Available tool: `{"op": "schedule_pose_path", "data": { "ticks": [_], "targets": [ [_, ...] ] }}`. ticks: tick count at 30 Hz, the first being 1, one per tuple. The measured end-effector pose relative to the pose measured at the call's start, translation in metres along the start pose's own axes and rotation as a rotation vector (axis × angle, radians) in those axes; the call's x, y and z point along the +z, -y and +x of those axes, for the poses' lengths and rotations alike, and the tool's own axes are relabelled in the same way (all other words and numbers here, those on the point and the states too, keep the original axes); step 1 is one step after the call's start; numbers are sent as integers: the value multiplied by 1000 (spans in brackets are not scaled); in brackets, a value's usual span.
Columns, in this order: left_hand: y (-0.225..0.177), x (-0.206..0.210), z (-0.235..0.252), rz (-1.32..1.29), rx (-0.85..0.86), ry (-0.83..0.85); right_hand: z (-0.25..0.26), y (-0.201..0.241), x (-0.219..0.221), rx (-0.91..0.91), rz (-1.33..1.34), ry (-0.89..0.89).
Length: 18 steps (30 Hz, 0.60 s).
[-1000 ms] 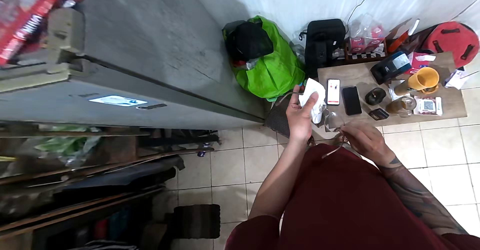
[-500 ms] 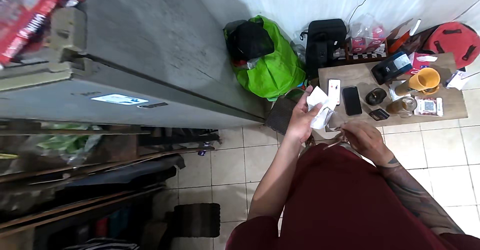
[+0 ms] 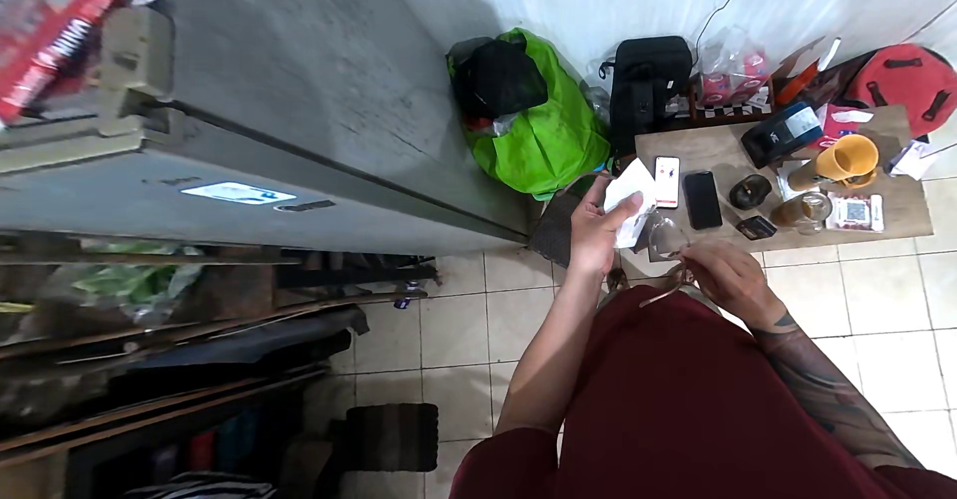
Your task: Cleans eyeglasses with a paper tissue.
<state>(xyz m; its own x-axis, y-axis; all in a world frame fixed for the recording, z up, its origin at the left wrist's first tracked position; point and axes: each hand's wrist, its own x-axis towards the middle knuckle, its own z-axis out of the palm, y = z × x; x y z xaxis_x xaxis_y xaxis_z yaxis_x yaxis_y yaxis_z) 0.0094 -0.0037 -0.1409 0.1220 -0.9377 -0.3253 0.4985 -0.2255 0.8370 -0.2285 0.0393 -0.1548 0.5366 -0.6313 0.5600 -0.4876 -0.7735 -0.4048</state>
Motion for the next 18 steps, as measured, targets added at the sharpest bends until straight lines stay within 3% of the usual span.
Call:
{"op": "schedule_pose_path", "data": {
  "ticks": [4, 11, 14, 18],
  "targets": [
    [4, 1, 2, 11, 68, -6, -2, 1, -2, -9, 13, 8],
    [-11, -6, 1, 43, -234, 332, -3, 3, 1, 9, 37, 74],
    [-5, -8, 5, 19, -207, 297, -3, 3, 3, 18, 45, 75],
    [6, -3, 8, -23, -46, 93, -4, 2, 2, 17, 37, 63]
  ]
}}
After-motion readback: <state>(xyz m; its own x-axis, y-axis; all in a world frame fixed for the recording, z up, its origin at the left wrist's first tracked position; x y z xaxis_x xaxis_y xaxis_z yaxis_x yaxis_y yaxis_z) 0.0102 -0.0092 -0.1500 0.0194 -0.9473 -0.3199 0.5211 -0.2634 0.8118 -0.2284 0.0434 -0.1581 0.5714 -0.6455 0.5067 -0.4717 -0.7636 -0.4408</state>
